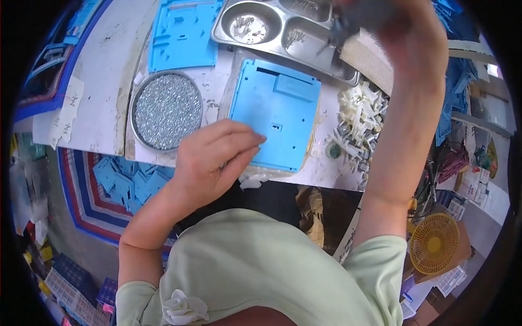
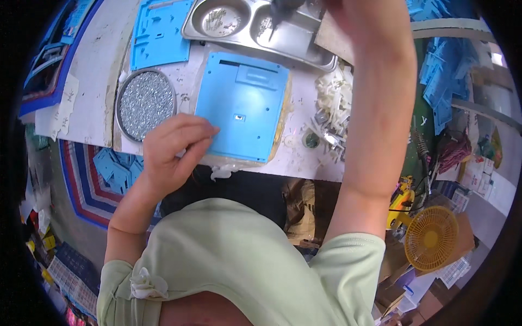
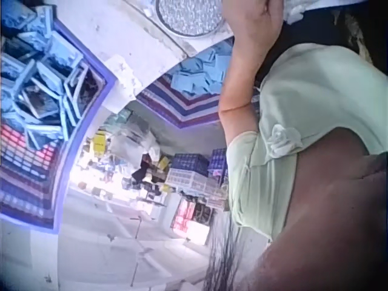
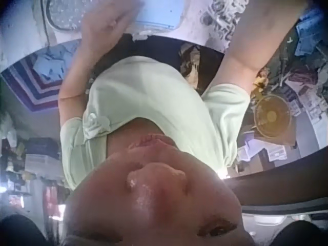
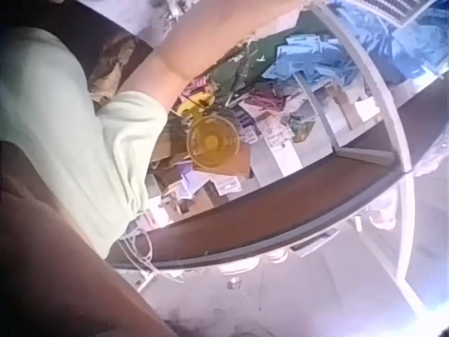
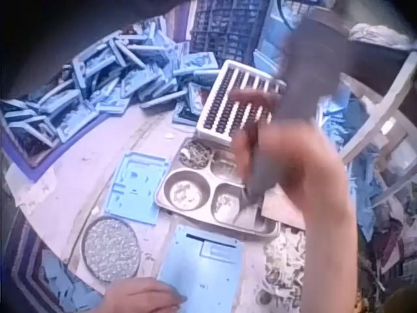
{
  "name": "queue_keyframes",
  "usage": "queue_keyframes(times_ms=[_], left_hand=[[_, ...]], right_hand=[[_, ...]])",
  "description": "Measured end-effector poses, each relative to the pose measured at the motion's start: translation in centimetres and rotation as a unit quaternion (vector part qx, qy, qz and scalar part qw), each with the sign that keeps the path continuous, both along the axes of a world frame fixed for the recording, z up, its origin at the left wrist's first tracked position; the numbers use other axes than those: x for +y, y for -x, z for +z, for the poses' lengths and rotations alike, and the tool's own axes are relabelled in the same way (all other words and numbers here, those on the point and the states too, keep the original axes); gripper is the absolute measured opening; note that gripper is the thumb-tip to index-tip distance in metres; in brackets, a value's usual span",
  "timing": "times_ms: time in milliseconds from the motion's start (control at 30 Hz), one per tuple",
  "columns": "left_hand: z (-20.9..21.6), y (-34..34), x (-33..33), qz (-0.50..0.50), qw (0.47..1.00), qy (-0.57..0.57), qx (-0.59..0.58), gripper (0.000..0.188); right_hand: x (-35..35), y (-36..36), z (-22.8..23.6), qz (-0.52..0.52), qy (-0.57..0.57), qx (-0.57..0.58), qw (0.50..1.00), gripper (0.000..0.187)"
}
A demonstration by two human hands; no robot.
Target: Soldering components and assembling a blue plastic electronic device using an electric screwdriver.
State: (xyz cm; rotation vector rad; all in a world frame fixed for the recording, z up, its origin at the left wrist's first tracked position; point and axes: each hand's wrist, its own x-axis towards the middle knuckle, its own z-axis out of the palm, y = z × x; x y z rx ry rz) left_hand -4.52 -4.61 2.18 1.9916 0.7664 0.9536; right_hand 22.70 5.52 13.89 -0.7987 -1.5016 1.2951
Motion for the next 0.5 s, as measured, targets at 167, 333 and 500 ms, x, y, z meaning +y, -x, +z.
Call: queue_keyframes(times_ms=[167, 333, 500], left_hand=[[-0.5, 0.0, 0.1, -0.015, 0.999, -0.024, 0.026, 0.016], [-0.6, -0.2, 0.8, -0.064, 0.997, -0.009, 0.053, 0.019], [-0.5, -1.1, 0.2, -0.021, 0.997, -0.046, 0.063, 0.023]], right_hand=[[-8.2, 0.0, -5.0, -0.009, -0.064, 0.035, 0.997, 0.049], [-12.7, 0.2, -6.6, -0.106, -0.062, 0.086, 0.989, 0.044], [-12.5, 0.2, -7.4, -0.076, -0.062, 0.123, 0.988, 0.039]])
